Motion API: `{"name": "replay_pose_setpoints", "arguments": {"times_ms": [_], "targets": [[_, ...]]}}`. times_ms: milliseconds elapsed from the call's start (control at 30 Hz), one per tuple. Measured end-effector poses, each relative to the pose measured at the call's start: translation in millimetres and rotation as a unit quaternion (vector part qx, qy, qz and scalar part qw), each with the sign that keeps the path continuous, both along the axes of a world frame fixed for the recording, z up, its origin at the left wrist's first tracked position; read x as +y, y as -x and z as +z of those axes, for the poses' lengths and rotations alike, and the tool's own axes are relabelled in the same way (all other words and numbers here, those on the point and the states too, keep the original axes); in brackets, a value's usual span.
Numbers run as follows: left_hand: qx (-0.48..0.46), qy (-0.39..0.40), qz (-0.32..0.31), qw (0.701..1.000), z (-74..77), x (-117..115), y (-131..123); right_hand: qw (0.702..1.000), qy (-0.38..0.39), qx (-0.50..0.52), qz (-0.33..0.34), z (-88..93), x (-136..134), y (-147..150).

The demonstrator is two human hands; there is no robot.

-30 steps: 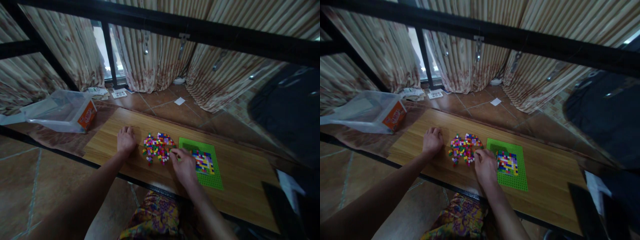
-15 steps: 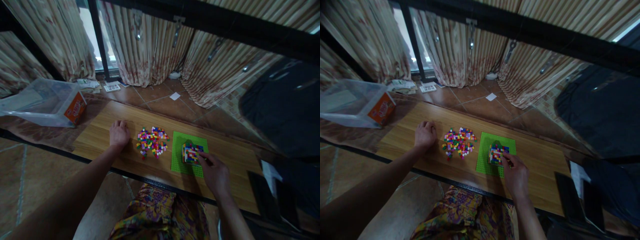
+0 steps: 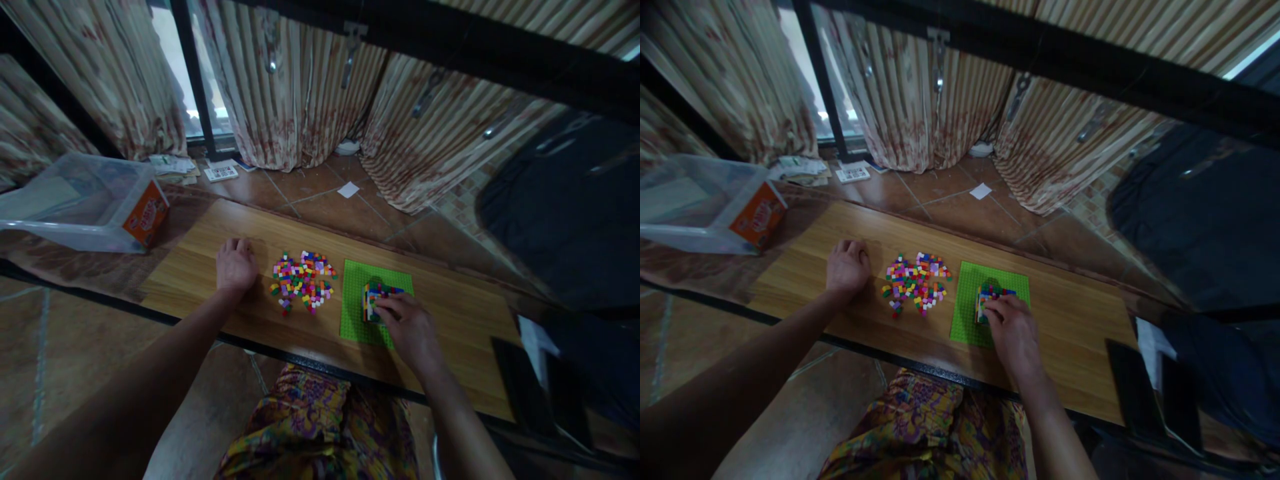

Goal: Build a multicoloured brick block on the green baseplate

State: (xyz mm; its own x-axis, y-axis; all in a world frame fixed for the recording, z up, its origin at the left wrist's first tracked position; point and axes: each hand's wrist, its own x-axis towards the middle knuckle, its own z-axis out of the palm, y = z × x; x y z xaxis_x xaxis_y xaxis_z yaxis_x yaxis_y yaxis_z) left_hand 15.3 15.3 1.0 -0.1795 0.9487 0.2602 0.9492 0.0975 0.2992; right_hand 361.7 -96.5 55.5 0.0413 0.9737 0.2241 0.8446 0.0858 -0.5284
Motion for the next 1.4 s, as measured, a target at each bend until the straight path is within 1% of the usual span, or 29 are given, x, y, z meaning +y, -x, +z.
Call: {"name": "replay_pose_setpoints", "arguments": {"times_ms": [200, 400, 567, 800, 933, 1000, 1067, 1100, 1167, 1200, 1233, 1300, 1367, 1400], "targets": [[0.009, -0.003, 0.0, 1.0, -2.2, 0.6, 1.0, 0.996, 0.056, 0.061, -0.031, -1.6, 9.5, -5.4], [-0.005, -0.002, -0.001, 1.0, -2.9, 0.9, 1.2, 0.994, 0.052, 0.087, -0.045, -5.1, 12.4, -7.4], [-0.004, -0.002, 0.004, 1.0, -2.9, 0.9, 1.1, 0.988, 0.082, 0.116, -0.067, -6.0, 17.7, -9.3], [-0.014, -0.007, 0.002, 1.0, -2.2, -0.4, 0.4, 0.984, 0.096, 0.122, -0.085, -3.5, 22.7, -5.6], [-0.006, -0.003, 0.004, 1.0, -2.2, -0.2, 0.4, 0.984, 0.099, 0.124, -0.083, -3.1, 24.0, -7.1], [0.0, 0.0, 0.003, 1.0, -2.3, 0.1, 0.7, 0.983, 0.106, 0.125, -0.079, -2.0, 23.2, -9.6], [0.004, 0.0, 0.001, 1.0, -2.6, 0.3, 1.1, 0.982, 0.107, 0.124, -0.089, 0.2, 19.6, -9.2], [0.005, 0.0, 0.0, 1.0, -2.7, 0.3, 1.2, 0.983, 0.095, 0.124, -0.1, 1.5, 16.5, -6.6], [0.005, 0.0, 0.001, 1.0, -2.7, 0.2, 1.1, 0.984, 0.04, 0.128, -0.116, 3.6, 7.5, 5.6], [0.005, 0.001, 0.001, 1.0, -2.6, 0.1, 0.8, 0.985, 0.008, 0.136, -0.109, 3.9, 1.9, 15.3], [0.005, 0.002, 0.002, 1.0, -2.4, 0.0, 0.5, 0.986, -0.01, 0.144, -0.084, 3.4, -4.0, 27.0], [0.004, 0.005, 0.003, 1.0, -1.8, -0.3, -0.2, 0.989, 0.003, 0.148, -0.007, -0.6, -15.4, 53.4], [0.001, 0.01, 0.004, 1.0, -1.1, -0.7, -0.7, 0.988, 0.023, 0.152, 0.026, -8.3, -23.5, 78.2], [-0.001, 0.012, 0.004, 1.0, -0.8, -0.9, -0.9, 0.987, 0.03, 0.152, 0.03, -13.1, -25.6, 88.1]]}}
